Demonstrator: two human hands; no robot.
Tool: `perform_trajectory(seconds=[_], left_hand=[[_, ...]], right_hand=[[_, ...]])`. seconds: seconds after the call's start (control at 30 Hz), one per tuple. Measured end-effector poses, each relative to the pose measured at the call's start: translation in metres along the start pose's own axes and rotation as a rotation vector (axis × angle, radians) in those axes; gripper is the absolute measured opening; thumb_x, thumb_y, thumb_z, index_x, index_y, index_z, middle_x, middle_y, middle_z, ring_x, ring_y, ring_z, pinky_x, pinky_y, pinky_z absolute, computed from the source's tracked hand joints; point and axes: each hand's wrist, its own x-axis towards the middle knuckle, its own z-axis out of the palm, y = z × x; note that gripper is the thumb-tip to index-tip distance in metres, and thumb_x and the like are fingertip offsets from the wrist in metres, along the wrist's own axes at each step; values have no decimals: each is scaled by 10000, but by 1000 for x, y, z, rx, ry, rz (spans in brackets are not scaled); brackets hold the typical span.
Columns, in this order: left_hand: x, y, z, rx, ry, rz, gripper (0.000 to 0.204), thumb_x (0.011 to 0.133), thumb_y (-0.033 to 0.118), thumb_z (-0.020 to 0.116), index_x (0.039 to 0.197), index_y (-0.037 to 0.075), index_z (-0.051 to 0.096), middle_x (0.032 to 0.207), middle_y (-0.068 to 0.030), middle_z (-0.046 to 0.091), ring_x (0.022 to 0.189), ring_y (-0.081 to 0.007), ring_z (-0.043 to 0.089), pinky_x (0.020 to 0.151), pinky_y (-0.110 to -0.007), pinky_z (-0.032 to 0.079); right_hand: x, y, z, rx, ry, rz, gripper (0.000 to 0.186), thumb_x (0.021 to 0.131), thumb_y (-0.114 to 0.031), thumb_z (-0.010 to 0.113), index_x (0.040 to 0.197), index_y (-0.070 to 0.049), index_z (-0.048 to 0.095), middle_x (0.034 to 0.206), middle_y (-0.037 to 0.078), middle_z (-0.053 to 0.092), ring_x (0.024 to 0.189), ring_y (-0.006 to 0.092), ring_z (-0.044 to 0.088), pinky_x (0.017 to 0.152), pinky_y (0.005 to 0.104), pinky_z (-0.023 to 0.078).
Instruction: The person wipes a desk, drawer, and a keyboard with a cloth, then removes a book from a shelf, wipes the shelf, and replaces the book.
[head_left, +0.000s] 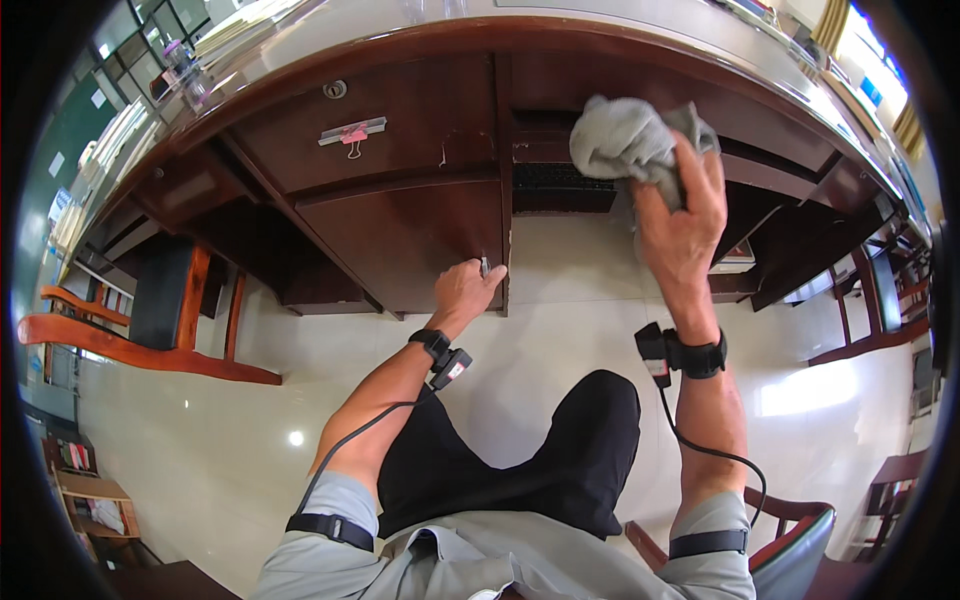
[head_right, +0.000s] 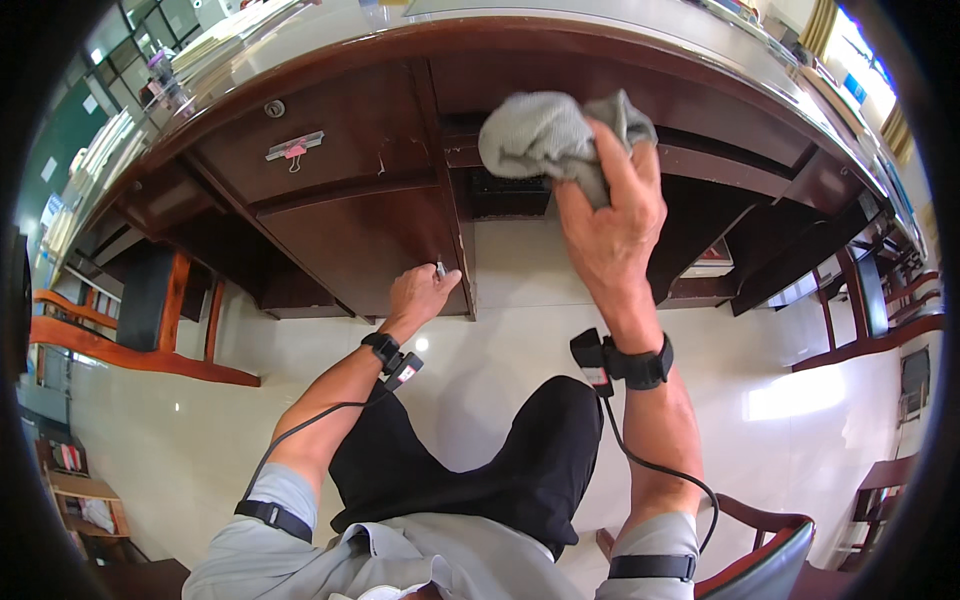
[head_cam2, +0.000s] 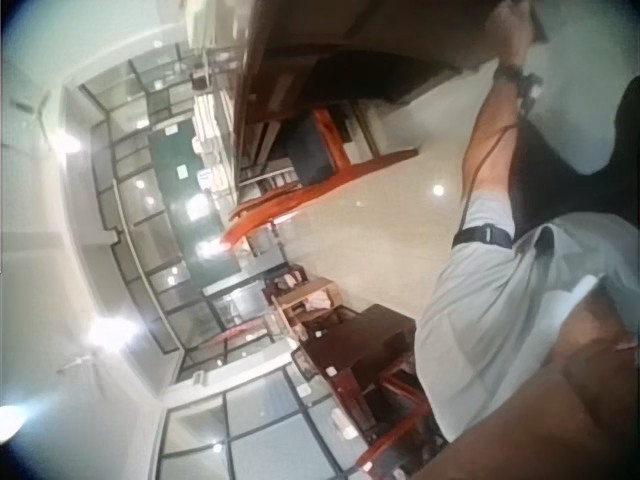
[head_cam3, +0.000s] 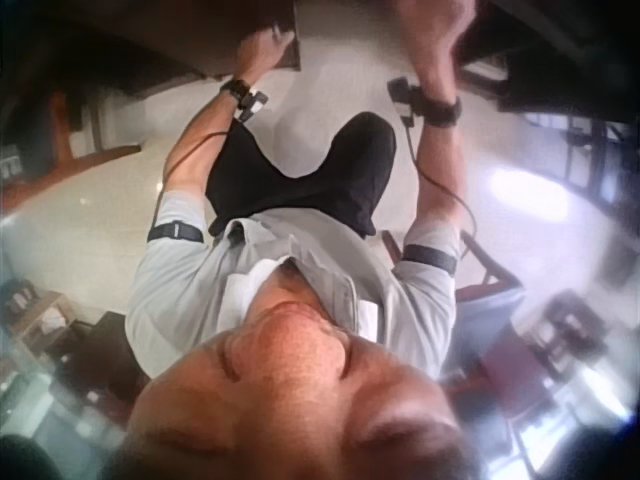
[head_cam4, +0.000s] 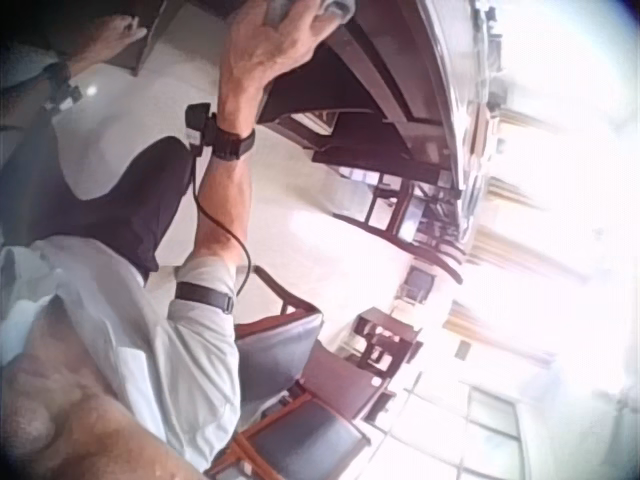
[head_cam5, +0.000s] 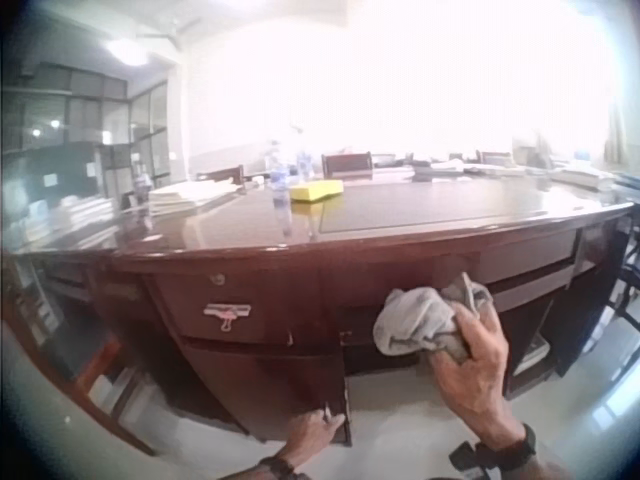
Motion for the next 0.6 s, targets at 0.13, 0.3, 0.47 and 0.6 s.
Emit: perform_trajectory(seconds=[0.13,0.3,0.47,0.6], left_hand=[[12,-1,12,101,183,118,428,941,407,629,729,38,671,758,-190,694,746,-399,676,682,-502,536],[-20,-7,8,79,204,241,399,941,355,627,698,40,661,718,-192,675,701,-408,663,651,-526,521],[-73,-32,-10,41,46,321,351,939,289,633,724,14,669,696,-214,658,657,-423,648,630,-511,514],[-102,-37,-24,83,-86,296,338,939,290,626,781,-1,694,752,-218,676,695,-420,657,659,-504,521]], right_hand=[[30,0,15,-4,38,-69,446,747,-60,736,1192,-70,697,963,152,613,823,327,643,734,386,534],[11,3,39,108,-36,-88,476,712,-69,760,1184,-101,707,969,149,615,811,344,654,717,398,547],[24,-29,53,129,17,-154,588,660,-78,776,1224,-224,694,930,124,551,781,319,629,663,421,542],[28,-35,75,163,24,-268,617,692,-13,723,1297,-103,645,1091,165,602,924,364,628,716,430,546]])
